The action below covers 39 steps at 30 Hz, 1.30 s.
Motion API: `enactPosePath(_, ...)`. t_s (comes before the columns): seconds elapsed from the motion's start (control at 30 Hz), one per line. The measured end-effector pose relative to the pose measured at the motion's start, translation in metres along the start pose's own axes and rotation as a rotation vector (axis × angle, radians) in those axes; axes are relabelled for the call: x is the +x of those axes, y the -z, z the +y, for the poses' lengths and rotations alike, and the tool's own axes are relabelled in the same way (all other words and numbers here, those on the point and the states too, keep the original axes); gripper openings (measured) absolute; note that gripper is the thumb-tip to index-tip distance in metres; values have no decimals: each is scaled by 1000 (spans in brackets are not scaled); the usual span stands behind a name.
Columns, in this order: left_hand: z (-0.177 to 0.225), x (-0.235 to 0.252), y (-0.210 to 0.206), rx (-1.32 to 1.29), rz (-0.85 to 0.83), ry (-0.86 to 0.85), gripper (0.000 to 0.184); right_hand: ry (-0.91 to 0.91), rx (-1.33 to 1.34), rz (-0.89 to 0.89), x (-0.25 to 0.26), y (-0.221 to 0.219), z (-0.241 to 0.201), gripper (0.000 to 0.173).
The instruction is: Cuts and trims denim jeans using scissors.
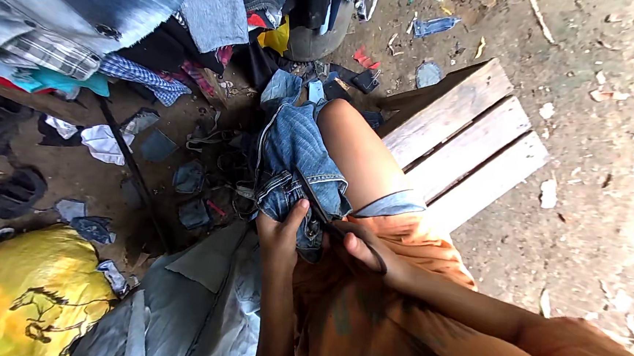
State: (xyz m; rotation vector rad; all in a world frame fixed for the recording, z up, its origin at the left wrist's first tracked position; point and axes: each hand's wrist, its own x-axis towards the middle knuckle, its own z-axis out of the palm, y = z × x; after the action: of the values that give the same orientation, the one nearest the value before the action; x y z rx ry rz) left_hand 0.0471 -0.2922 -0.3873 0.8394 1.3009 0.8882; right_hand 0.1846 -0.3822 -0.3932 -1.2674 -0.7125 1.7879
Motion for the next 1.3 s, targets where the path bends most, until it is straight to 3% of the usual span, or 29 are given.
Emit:
enactPosePath(0.2, -2, -6, -1, 16, -20, -28, 34, -29, -4, -62, 5, 6, -5, 87)
enactPosePath(0.3, -2, -5, -1, 32, -43, -44, 33, -38, 28, -33, 6, 6, -6, 78)
enactPosePath(0.47, -3, -4, -1, -16, -44, -43, 34, 25, 71, 65, 0, -1, -1, 49)
enactPosePath(0.57, -1, -6, -1, -10, -48, -12, 33, 54, 29, 118, -10, -5, 3, 43)
enactPosePath(0.7, -3, -1, -3, 78, -15, 107, 29, 1, -68, 187, -22, -2, 5, 45)
enactPosePath(0.8, -9, 14, -6, 90, -17, 90, 17, -51, -176, 222, -21, 2, 3, 46)
enactPosePath(0.9, -6, 15, -13, 24, 31, 91, 24, -26, -224, 216, -21, 7, 7, 47)
enactPosePath(1.07, -10, -2, -26, -115, 242, -71, 29, 22, -144, 88, -9, 9, 1, 61)
enactPosePath(1.17, -5, -9, -25, -175, 242, -165, 26, 129, -71, -42, 6, 11, -5, 73)
enactPosePath(1.3, 1, -8, -19, -164, 172, -227, 23, 151, -24, -120, 15, 6, -11, 75)
